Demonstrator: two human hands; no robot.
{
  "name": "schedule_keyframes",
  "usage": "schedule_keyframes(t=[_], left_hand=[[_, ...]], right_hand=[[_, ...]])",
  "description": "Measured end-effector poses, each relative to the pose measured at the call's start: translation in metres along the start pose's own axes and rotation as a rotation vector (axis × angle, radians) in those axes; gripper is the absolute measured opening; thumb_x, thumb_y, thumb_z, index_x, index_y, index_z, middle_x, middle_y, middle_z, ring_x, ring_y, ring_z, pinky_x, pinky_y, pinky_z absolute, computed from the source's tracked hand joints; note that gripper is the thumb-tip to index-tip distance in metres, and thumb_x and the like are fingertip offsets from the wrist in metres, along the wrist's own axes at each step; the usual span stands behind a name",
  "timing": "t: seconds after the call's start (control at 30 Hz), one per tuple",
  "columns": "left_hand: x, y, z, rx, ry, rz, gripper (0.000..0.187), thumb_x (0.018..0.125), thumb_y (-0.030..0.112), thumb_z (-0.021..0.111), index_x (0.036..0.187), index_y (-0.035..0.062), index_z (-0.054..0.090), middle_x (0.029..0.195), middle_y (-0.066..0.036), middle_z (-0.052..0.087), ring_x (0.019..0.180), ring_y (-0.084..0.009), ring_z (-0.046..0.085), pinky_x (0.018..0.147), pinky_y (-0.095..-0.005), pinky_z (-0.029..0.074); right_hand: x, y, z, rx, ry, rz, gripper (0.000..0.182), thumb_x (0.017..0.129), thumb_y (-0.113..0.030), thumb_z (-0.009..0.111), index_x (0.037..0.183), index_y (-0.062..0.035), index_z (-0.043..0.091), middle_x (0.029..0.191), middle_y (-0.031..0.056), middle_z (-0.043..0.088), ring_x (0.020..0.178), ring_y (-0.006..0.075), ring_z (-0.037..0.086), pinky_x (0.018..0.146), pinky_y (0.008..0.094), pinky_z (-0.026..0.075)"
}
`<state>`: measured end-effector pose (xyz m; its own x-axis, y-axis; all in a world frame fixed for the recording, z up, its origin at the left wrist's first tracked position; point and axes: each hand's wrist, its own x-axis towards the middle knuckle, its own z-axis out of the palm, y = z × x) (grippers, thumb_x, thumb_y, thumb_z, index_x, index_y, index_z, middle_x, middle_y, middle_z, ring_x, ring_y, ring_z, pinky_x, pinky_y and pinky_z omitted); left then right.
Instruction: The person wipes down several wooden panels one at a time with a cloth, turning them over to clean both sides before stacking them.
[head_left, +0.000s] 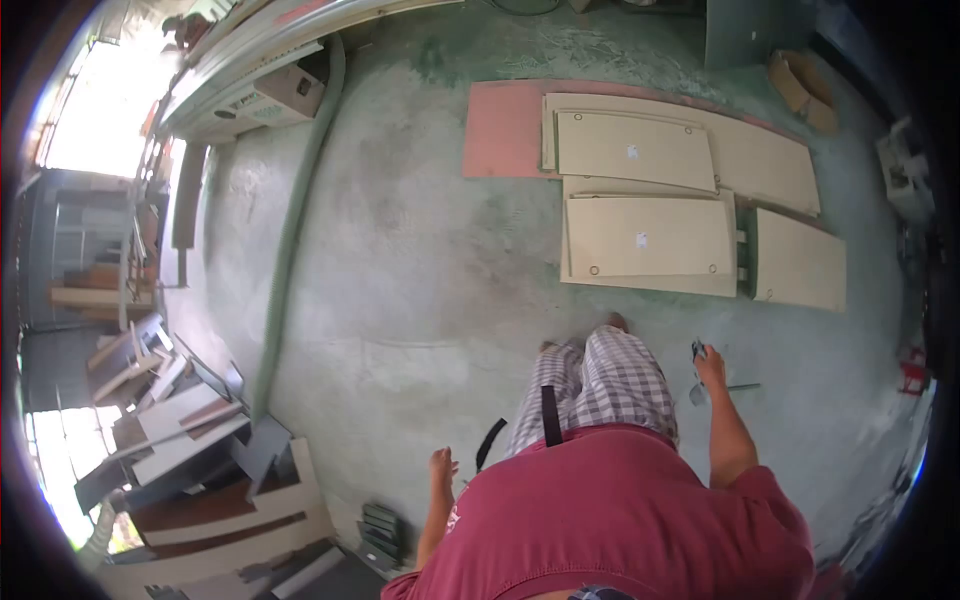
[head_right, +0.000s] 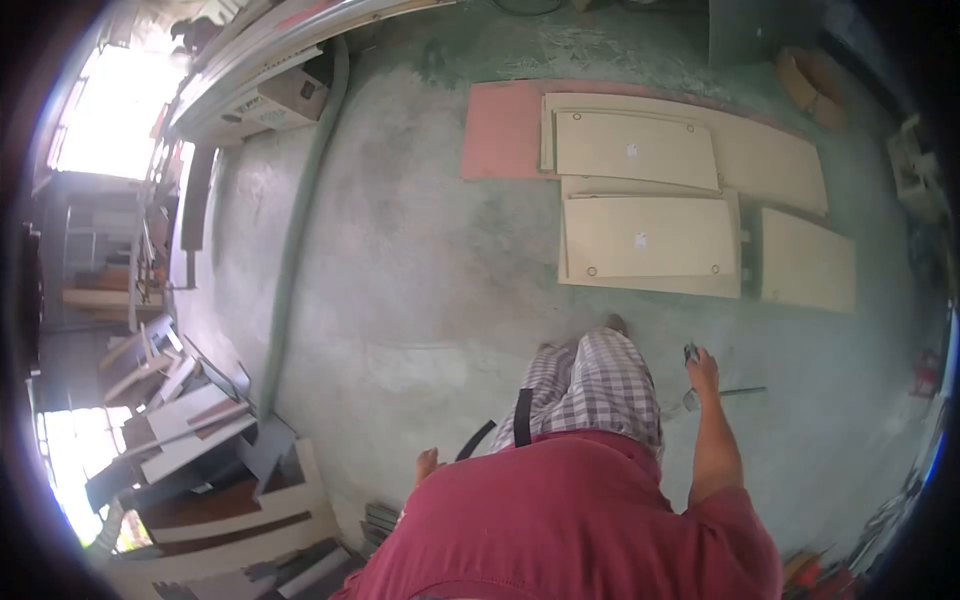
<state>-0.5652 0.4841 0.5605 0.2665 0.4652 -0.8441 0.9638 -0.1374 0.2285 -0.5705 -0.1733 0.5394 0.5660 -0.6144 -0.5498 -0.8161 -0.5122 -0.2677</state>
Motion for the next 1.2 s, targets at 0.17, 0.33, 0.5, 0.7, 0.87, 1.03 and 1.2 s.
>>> schedule_keyframes(t=[0.17, 0.33, 0.5, 0.7, 0.87, 1.03, 1.2], left_hand=[[0.015, 0.055, -0.030, -0.035, 0.003, 0.086, 0.042, 0.086, 0.032, 0.053, 0.117, 0.0048, 0.048, 0.100, -0.012, 0.057, 0.080, -0.0257, 0.061, 0.064, -0.0369, 0.050], [0.035, 0.145, -0.020, 0.021, -0.050, 0.226, 0.041, 0.085, 0.033, 0.054, 0.116, 0.0058, 0.049, 0.100, -0.011, 0.057, 0.081, -0.0242, 0.061, 0.065, -0.0354, 0.049], [0.074, 0.227, -0.020, 0.159, -0.109, 0.325, 0.038, 0.086, 0.033, 0.054, 0.113, 0.0060, 0.052, 0.096, -0.010, 0.059, 0.080, -0.0218, 0.061, 0.064, -0.0341, 0.049], [0.100, 0.336, -0.030, 0.306, -0.135, 0.288, 0.035, 0.086, 0.032, 0.052, 0.111, 0.0065, 0.055, 0.092, -0.007, 0.060, 0.075, -0.0191, 0.061, 0.058, -0.0324, 0.048], [0.117, 0.429, -0.015, 0.215, -0.153, 0.282, 0.035, 0.086, 0.031, 0.053, 0.110, 0.0064, 0.055, 0.093, -0.007, 0.059, 0.076, -0.0189, 0.062, 0.062, -0.0319, 0.048], [0.113, 0.511, 0.014, 0.354, -0.289, 0.410, 0.035, 0.087, 0.032, 0.053, 0.111, 0.0065, 0.054, 0.096, -0.007, 0.059, 0.078, -0.0195, 0.062, 0.063, -0.0322, 0.048], [0.138, 0.574, 0.037, 0.408, -0.373, 0.413, 0.031, 0.088, 0.029, 0.050, 0.108, 0.0068, 0.055, 0.092, -0.006, 0.061, 0.075, -0.0176, 0.064, 0.060, -0.0296, 0.048]], right_hand=[[-0.002, -0.087, 0.013, 0.102, -0.064, -0.002, 0.042, 0.078, -0.024, 0.055, 0.116, -0.0052, 0.051, 0.103, 0.0202, 0.057, 0.097, 0.0343, 0.054, 0.081, 0.0409, 0.043], [0.001, -0.120, 0.038, 0.066, -0.139, 0.126, 0.042, 0.080, -0.023, 0.053, 0.120, -0.0108, 0.049, 0.110, 0.0164, 0.053, 0.103, 0.0320, 0.051, 0.083, 0.0414, 0.042], [0.007, -0.165, 0.058, 0.078, -0.125, 0.204, 0.039, 0.079, -0.021, 0.053, 0.116, -0.0092, 0.051, 0.108, 0.0173, 0.054, 0.101, 0.0327, 0.052, 0.081, 0.0410, 0.043], [0.047, -0.234, 0.066, 0.162, -0.148, 0.238, 0.037, 0.078, -0.016, 0.053, 0.115, -0.0115, 0.053, 0.109, 0.0161, 0.054, 0.101, 0.0322, 0.053, 0.081, 0.0402, 0.044], [0.101, -0.300, 0.055, 0.198, -0.011, 0.077, 0.031, 0.079, -0.007, 0.050, 0.107, -0.0151, 0.060, 0.110, 0.0143, 0.055, 0.100, 0.0313, 0.054, 0.083, 0.0383, 0.044], [0.130, -0.362, 0.026, 0.264, -0.052, 0.027, 0.018, 0.084, -0.010, 0.049, 0.089, -0.0114, 0.066, 0.100, 0.0122, 0.057, 0.088, 0.0241, 0.057, 0.075, 0.0354, 0.045], [0.136, -0.381, 0.019, 0.432, -0.083, 0.234, 0.034, 0.085, -0.032, 0.042, 0.087, -0.0063, 0.064, 0.084, 0.0162, 0.062, 0.081, 0.0273, 0.060, 0.072, 0.0372, 0.044]])
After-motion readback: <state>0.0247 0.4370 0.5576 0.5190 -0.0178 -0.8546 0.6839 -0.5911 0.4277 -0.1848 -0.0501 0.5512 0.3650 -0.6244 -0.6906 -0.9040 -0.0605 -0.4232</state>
